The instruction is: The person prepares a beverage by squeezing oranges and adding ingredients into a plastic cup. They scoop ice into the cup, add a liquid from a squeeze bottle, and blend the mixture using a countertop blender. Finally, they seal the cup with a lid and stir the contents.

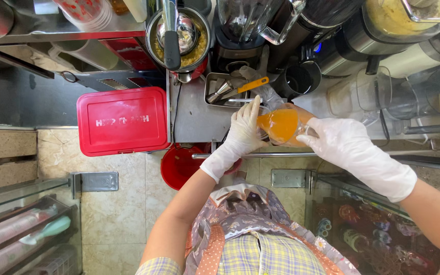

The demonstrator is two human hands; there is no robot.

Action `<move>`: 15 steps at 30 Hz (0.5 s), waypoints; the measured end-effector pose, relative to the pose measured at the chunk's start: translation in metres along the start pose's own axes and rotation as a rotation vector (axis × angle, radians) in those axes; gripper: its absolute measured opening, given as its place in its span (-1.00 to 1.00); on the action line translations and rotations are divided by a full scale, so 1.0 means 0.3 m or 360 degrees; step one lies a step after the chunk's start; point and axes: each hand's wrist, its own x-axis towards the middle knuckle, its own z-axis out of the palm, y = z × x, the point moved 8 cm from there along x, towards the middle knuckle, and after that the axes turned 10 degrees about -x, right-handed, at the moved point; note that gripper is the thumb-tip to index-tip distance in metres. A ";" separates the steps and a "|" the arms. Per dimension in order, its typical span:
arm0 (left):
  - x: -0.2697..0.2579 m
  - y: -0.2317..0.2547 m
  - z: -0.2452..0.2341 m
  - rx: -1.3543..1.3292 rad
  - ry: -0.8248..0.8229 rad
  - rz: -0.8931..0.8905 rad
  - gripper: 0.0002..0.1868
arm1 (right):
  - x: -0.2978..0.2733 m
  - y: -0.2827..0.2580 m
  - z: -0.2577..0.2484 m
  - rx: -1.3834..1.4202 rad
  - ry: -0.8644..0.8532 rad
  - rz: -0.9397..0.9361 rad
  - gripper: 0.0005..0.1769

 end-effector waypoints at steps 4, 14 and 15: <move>0.003 -0.029 0.023 -0.0094 0.0112 -0.0022 0.63 | 0.059 -0.038 -0.049 -0.0203 -0.0095 -0.0134 -0.53; 0.004 -0.055 0.048 -0.0116 0.0224 0.0002 0.55 | 0.180 -0.268 -0.151 -0.0612 -0.0366 -0.0523 -0.47; 0.005 -0.061 0.052 -0.0117 0.0256 0.0014 0.50 | 0.189 -0.294 -0.150 -0.0644 -0.0370 -0.0578 -0.47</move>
